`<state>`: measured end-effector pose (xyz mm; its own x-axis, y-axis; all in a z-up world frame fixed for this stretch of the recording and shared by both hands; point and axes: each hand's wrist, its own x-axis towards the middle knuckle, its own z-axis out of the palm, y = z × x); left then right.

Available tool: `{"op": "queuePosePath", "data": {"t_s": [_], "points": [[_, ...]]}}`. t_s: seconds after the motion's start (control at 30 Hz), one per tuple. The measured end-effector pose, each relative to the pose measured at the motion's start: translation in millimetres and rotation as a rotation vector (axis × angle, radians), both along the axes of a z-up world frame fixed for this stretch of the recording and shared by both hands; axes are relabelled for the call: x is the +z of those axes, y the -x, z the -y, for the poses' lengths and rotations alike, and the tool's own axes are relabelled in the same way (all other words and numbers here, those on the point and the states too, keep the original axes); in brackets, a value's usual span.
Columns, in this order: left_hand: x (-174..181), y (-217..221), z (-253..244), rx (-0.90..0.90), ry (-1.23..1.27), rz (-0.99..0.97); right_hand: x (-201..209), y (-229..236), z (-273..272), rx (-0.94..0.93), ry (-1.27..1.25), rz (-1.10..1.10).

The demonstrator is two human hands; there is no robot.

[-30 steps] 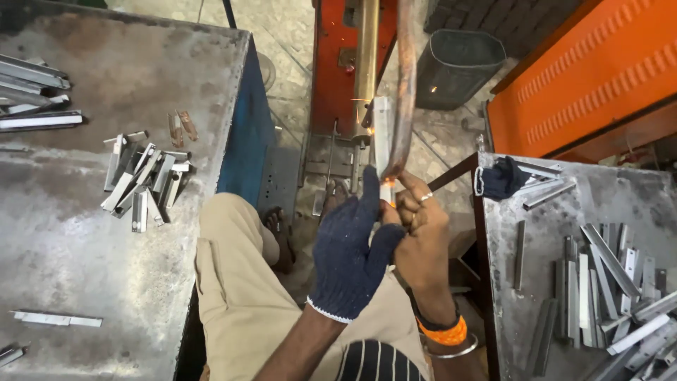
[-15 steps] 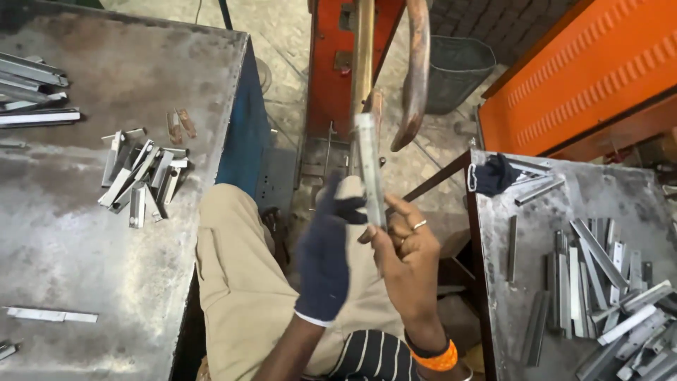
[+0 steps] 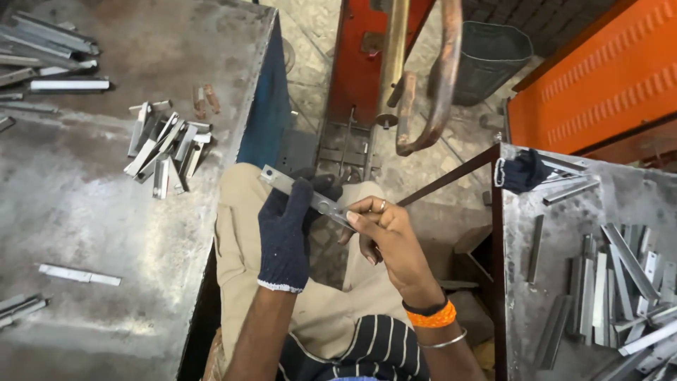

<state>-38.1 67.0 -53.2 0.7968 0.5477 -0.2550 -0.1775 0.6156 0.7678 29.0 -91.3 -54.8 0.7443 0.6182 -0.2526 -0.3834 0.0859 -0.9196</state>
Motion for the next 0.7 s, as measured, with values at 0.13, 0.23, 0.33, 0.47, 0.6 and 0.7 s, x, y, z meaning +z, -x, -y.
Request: {"op": "queuePosePath", "data": {"t_s": [0.13, 0.23, 0.33, 0.47, 0.6, 0.7], "points": [[-11.8, 0.4, -8.8, 0.076, 0.024, 0.044, -19.6, 0.5, -12.2, 0.013, 0.067, 0.022], [-37.5, 2.5, -38.5, 0.133, -0.074, 0.046, -33.1, 8.1, -22.0, 0.016, 0.359, 0.378], [-72.5, 21.0, -96.5, 0.236, -0.484, -0.039, -35.6, 17.6, -27.4, 0.074, 0.582, 0.904], [-119.1, 98.3, -173.8, 0.26, -0.725, -0.786, -56.1, 25.0, -30.9, 0.25, 0.646, 0.671], [-185.8, 205.7, -229.2, 0.486, -1.112, -1.279, -56.1, 29.2, -36.6, 0.396, 0.822, 0.639], [-187.5, 256.8, -226.1, 0.598, -1.164, -1.42, -59.4, 29.2, -40.0, 0.395, 0.773, 0.67]]}}
